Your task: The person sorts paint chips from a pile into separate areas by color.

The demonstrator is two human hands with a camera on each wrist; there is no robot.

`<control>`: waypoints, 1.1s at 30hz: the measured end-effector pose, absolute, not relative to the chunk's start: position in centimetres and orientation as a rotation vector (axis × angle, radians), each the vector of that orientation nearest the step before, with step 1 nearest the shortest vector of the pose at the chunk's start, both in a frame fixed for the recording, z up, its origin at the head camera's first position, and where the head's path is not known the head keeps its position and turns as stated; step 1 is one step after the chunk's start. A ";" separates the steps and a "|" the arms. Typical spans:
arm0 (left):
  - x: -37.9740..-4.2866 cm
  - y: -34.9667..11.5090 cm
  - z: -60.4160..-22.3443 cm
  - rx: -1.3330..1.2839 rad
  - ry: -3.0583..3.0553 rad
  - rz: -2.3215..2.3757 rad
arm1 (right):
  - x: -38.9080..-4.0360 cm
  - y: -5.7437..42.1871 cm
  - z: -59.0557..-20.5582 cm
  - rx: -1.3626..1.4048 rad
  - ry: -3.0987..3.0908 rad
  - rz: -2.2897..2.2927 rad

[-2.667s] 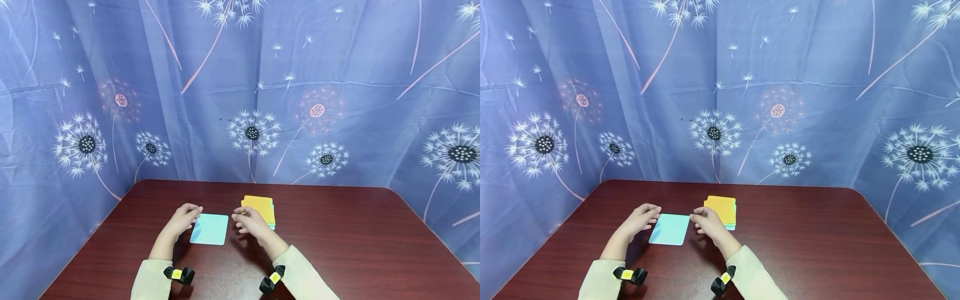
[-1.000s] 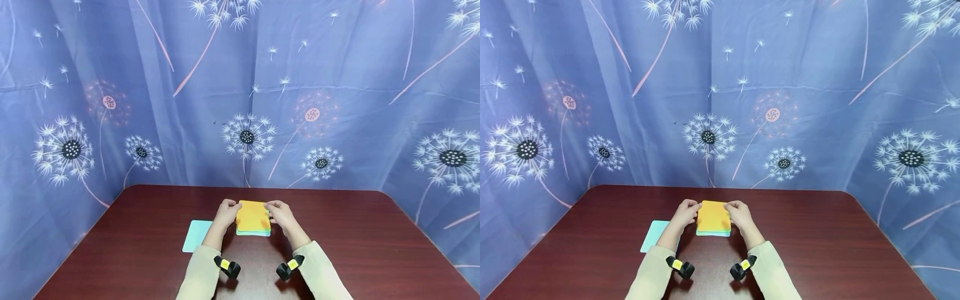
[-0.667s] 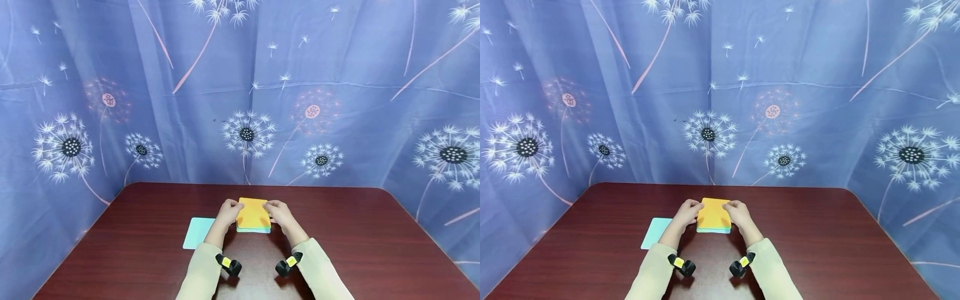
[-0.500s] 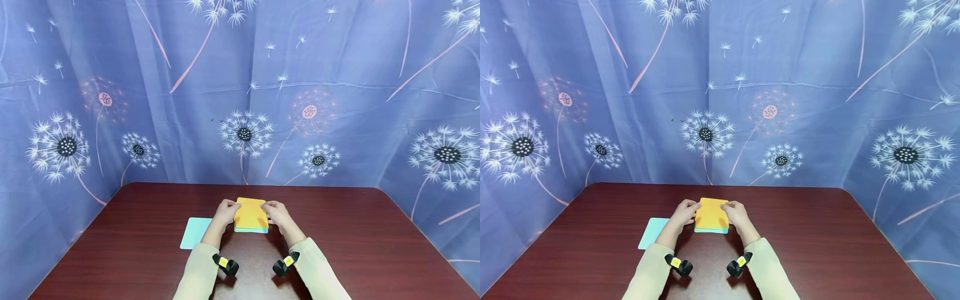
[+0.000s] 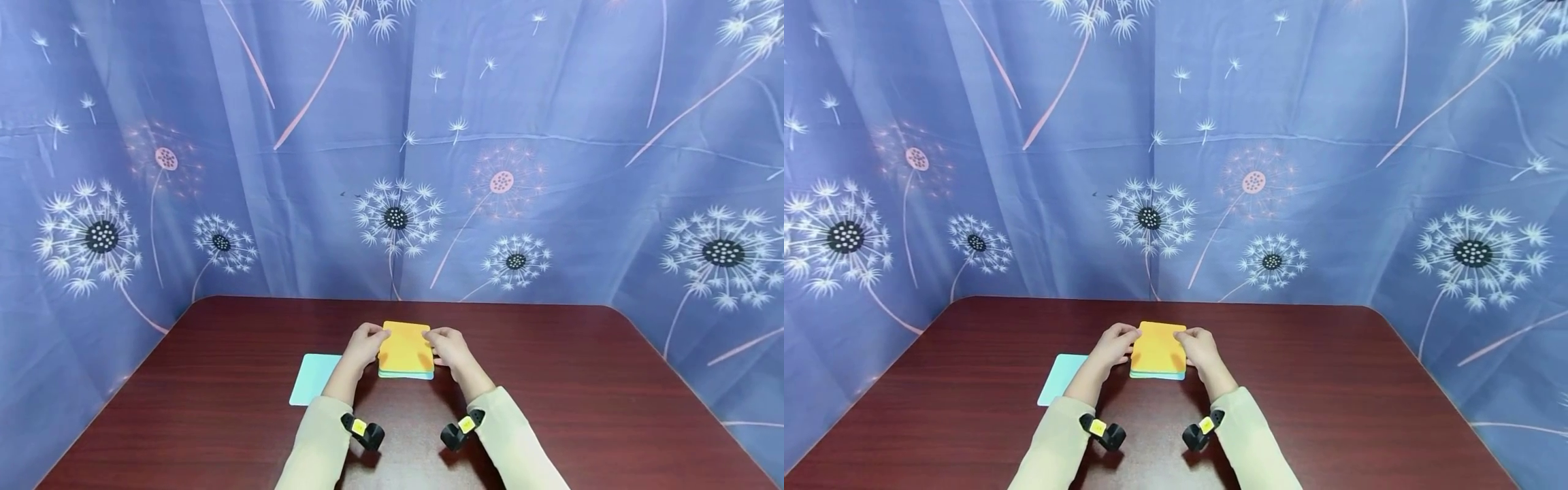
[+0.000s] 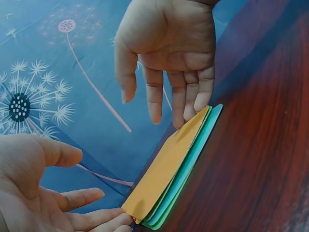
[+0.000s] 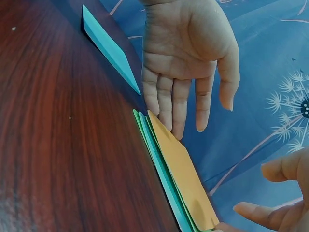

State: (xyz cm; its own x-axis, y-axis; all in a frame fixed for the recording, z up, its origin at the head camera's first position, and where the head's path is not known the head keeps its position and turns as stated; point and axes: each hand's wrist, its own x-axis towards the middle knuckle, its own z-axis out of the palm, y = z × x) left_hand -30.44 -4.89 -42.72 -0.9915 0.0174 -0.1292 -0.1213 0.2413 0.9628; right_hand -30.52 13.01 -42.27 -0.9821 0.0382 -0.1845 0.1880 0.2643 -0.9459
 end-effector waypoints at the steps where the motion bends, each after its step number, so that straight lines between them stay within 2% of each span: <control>1: -30.4 -4.9 -42.7 -0.103 2.377 1.871 | -30.6 13.0 -42.2 0.222 2.402 -1.824; 16: -29.7 -5.6 -41.7 -0.087 2.313 1.917 | -30.1 13.3 -41.8 0.224 2.379 -1.901; 33: -27.7 -7.6 -40.3 0.054 2.270 1.822 | -27.2 14.1 -41.3 0.172 2.213 -2.020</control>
